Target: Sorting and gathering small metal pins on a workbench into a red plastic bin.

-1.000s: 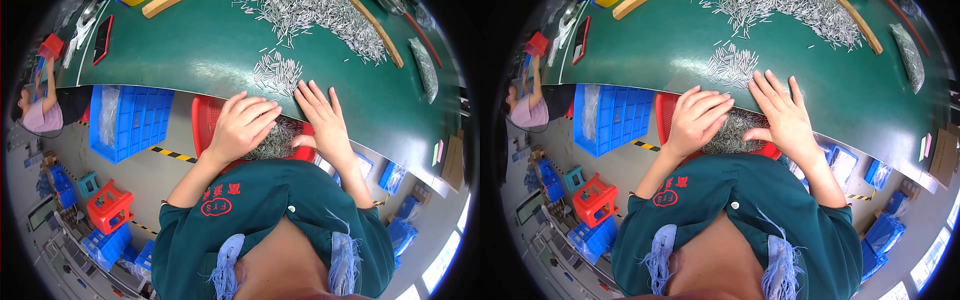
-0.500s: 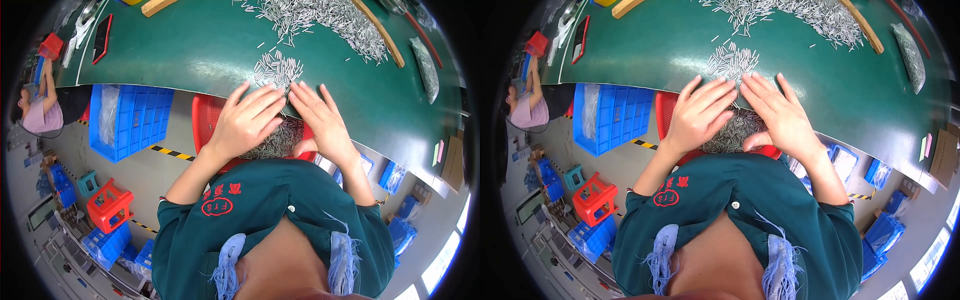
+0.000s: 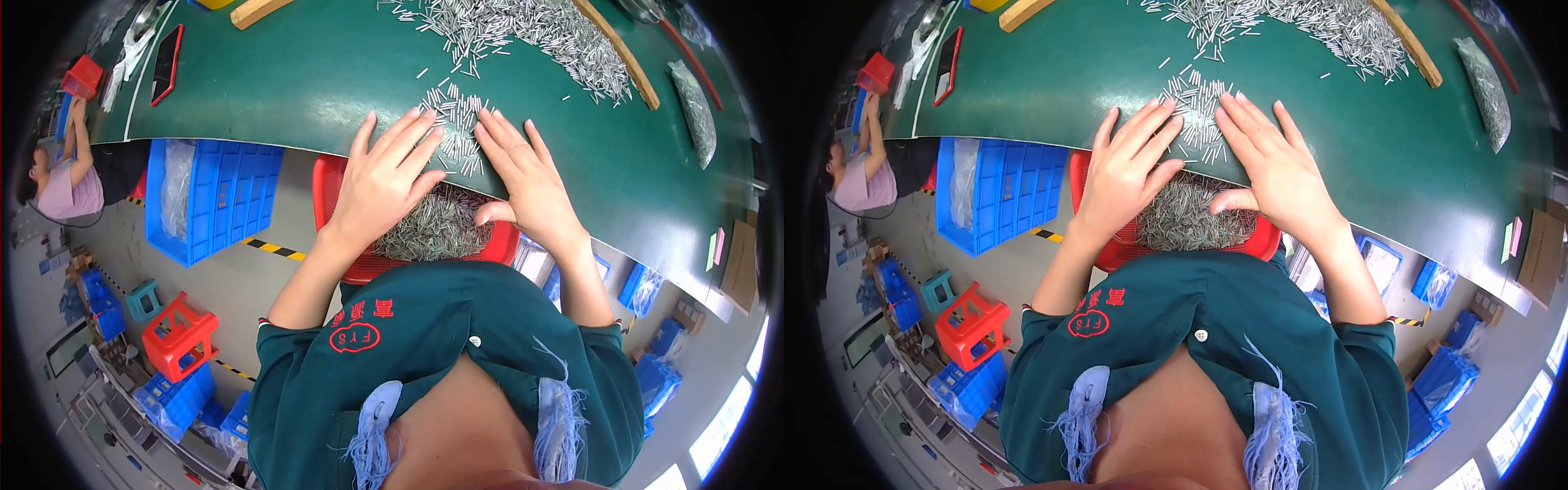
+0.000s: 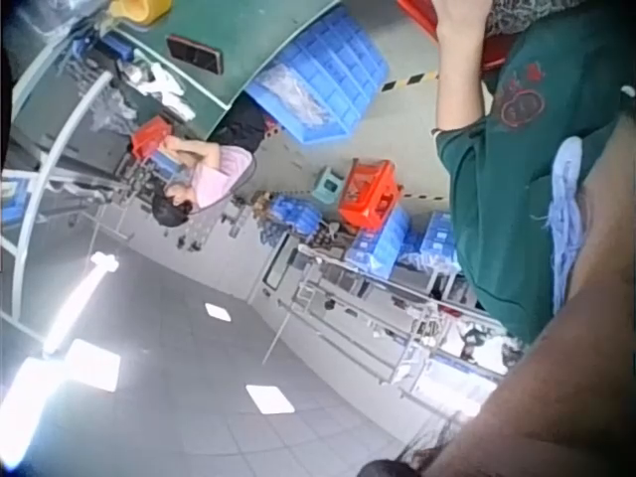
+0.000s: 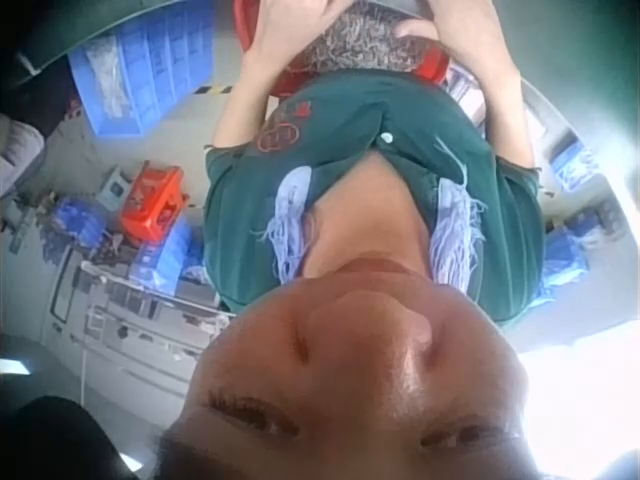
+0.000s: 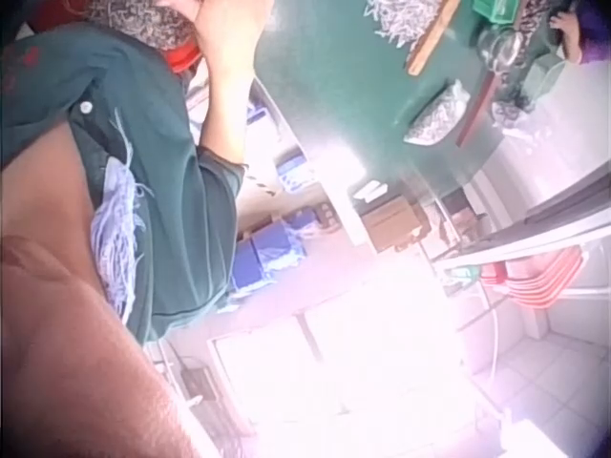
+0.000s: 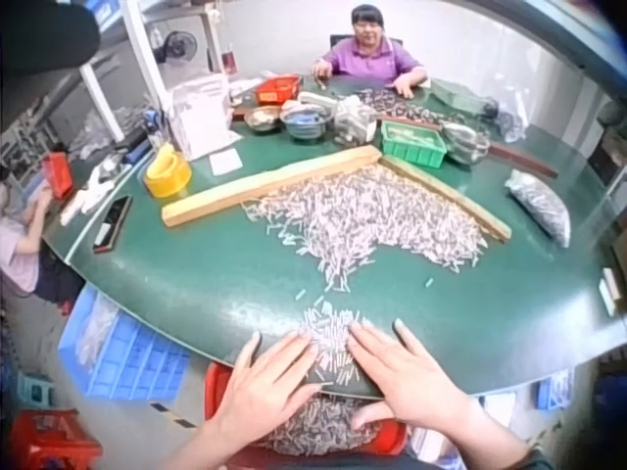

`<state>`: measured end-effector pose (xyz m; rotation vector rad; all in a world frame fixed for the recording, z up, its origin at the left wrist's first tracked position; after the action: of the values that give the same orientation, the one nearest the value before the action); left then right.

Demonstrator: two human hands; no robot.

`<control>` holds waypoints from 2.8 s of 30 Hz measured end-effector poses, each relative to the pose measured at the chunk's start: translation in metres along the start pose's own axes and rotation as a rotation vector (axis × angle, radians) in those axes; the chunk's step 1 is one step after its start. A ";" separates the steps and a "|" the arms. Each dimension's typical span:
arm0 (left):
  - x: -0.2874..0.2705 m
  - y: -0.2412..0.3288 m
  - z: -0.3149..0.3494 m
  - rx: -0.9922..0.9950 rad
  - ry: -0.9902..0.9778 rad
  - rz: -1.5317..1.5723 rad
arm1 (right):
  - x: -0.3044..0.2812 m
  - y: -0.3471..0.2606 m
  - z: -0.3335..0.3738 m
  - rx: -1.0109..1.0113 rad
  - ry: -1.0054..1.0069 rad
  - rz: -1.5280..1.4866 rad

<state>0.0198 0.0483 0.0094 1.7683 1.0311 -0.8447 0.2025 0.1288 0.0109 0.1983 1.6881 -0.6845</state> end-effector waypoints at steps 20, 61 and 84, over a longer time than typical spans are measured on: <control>-0.007 -0.004 -0.010 0.108 -0.051 0.021 | -0.012 0.002 -0.013 -0.058 0.011 -0.043; -0.032 -0.009 0.038 0.024 -0.038 0.118 | -0.005 -0.038 -0.004 -0.214 -0.010 -0.264; -0.012 0.008 0.010 0.131 -0.541 0.089 | -0.017 0.081 0.018 0.327 0.145 0.162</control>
<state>0.0207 0.0342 0.0187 1.5467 0.5474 -1.2663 0.2611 0.1883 -0.0014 0.6220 1.6669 -0.8375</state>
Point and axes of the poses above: each hand's wrist, its own z-axis away from the middle knuckle, its own x-axis out of the palm, y = z × x, the point moved 4 cm from there along -z, towards the middle knuckle, and after that the axes turned 2 degrees about x, right-handed, at the moved point
